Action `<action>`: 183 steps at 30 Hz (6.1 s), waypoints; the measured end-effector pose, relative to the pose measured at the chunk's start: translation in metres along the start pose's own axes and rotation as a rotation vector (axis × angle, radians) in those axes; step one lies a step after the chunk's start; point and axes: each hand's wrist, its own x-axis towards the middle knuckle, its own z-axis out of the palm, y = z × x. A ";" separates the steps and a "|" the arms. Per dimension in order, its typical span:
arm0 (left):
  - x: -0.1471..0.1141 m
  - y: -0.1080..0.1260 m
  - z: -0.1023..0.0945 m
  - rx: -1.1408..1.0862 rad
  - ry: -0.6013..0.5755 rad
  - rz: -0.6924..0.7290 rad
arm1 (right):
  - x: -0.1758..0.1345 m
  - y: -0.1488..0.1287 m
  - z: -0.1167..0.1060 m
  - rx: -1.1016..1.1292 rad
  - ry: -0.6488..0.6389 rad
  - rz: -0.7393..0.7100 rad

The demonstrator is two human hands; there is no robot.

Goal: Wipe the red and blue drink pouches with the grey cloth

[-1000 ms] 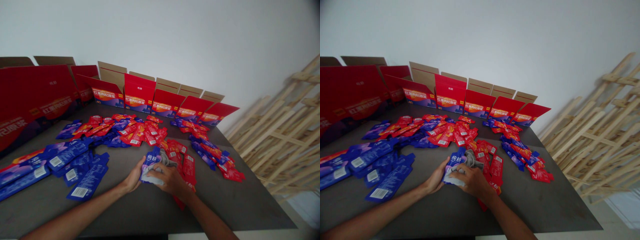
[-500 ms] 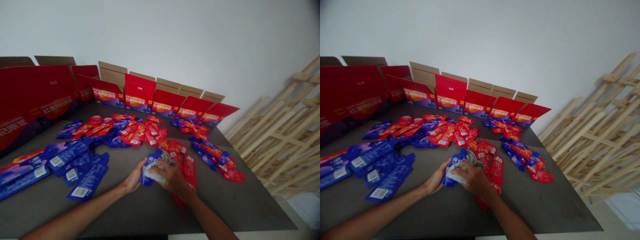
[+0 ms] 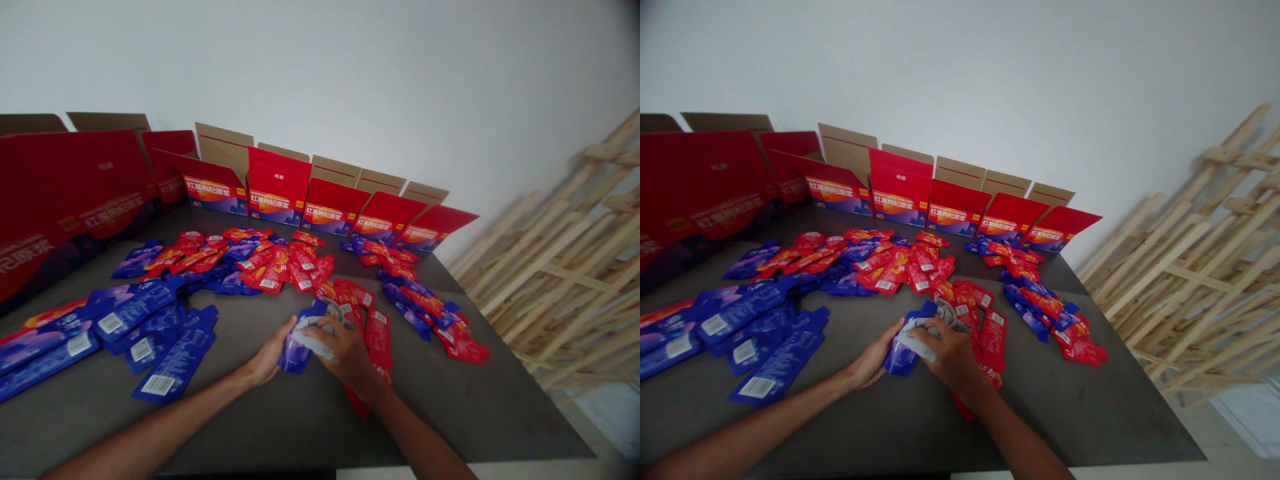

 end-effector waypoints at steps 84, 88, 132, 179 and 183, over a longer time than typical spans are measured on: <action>-0.001 0.006 -0.011 0.148 -0.092 -0.015 | -0.003 -0.012 0.002 -0.040 -0.127 -0.159; 0.002 0.000 -0.016 0.179 -0.045 0.006 | -0.001 -0.010 0.001 -0.030 0.037 0.017; 0.003 0.005 -0.012 0.106 -0.187 0.052 | -0.003 -0.005 -0.003 -0.042 -0.240 -0.209; -0.009 0.017 0.002 -0.089 -0.132 0.060 | 0.004 0.001 -0.031 0.486 -0.361 -0.065; -0.008 0.015 -0.003 0.025 -0.051 0.001 | 0.004 -0.003 -0.029 0.513 -0.403 -0.057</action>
